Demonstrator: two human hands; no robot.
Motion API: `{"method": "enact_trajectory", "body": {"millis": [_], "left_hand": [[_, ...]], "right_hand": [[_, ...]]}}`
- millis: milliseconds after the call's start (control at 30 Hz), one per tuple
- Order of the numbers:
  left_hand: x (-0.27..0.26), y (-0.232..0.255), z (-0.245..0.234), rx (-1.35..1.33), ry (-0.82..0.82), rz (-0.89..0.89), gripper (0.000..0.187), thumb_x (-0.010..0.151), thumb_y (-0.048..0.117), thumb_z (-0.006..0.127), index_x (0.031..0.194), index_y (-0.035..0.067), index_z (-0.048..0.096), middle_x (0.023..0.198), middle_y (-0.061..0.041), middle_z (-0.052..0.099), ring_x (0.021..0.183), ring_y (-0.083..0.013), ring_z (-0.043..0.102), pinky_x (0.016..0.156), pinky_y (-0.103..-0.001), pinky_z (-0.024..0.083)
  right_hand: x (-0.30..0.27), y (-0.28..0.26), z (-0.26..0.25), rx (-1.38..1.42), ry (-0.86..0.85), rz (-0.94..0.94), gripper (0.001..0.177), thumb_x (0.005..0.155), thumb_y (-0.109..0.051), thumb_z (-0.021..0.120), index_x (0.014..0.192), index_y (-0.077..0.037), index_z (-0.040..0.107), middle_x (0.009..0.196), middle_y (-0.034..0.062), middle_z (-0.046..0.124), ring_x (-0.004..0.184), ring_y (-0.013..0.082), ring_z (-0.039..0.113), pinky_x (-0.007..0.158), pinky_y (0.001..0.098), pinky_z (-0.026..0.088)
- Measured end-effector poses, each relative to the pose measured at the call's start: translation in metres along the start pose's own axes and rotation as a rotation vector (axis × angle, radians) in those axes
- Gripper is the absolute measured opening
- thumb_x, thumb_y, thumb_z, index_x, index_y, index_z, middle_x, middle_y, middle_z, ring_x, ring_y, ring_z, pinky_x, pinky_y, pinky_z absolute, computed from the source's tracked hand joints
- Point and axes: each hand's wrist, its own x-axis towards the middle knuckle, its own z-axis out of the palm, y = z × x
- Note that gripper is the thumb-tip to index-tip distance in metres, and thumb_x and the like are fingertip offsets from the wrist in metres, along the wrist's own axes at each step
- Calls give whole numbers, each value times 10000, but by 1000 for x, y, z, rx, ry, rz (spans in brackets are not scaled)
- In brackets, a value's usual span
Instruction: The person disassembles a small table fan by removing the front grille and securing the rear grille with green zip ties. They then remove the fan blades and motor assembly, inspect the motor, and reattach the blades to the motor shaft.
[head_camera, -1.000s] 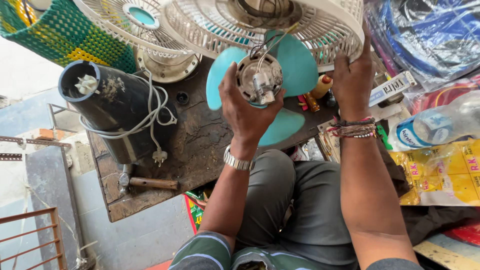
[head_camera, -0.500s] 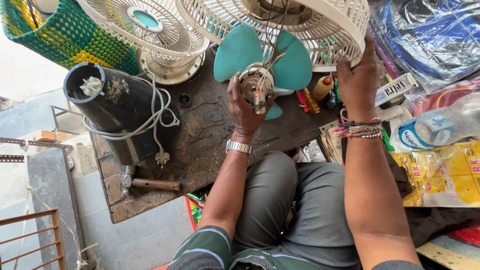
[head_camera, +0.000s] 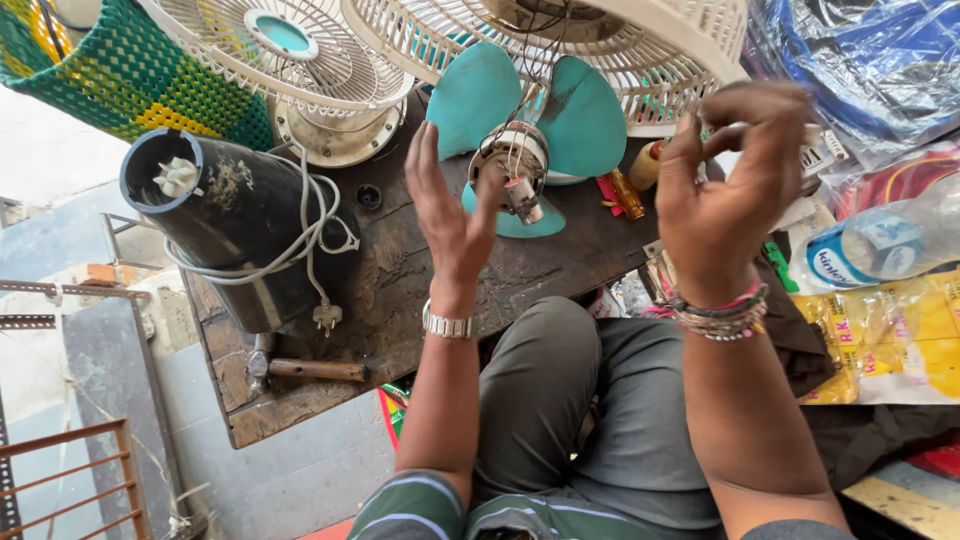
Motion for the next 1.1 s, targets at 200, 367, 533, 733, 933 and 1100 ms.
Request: {"method": "enact_trajectory", "body": {"millis": [200,367,533,733,933,1100], "left_hand": [[70,35,17,88,-168,-289,470,891,440,754,1205,95,701,1229,-91,706,1208,-267,616,1045,-460,472],[72,58,29,243,-182,-248,372,796,388,820,1058,129,767,1056,-29,752,1059,-276,634,912,-481,451],[65,44,40,233,-185,-302,196,822,287,789,950,141,815,968,-24,772,986,-268,644,907,-486,431],[62,29,49,28,-77,-402,207,869,254,781,995,91,807,881,-123,740,870,-269,684,800,-408,547],[59,27,64,-182,87,-472,196,913,186,737,1020,24,759,930,-140,765,827,-237,743,744,-346,575],[57,30,67,-128,108,-330,167,936,151,722,1025,12,739,955,-141,759,866,-247,734,793,-356,566]], "right_hand": [[-12,-4,37,111,-74,-93,143,1032,65,695,1146,-13,656,1131,111,662,914,191,672,745,285,564],[-24,37,96,267,-229,314,155,997,-79,722,1135,-8,715,994,80,739,844,132,702,732,269,567],[-13,65,130,614,-360,810,211,992,-227,726,1040,-24,758,852,-12,747,695,46,621,573,229,501],[1,70,149,723,-330,852,176,941,-169,776,958,5,759,769,8,703,614,53,571,505,223,444],[5,60,130,351,-303,572,163,967,-170,757,936,-10,767,709,16,700,592,64,621,516,246,480],[0,58,127,119,-175,139,162,1049,-152,752,989,-2,748,786,86,730,668,122,662,603,302,505]]}}
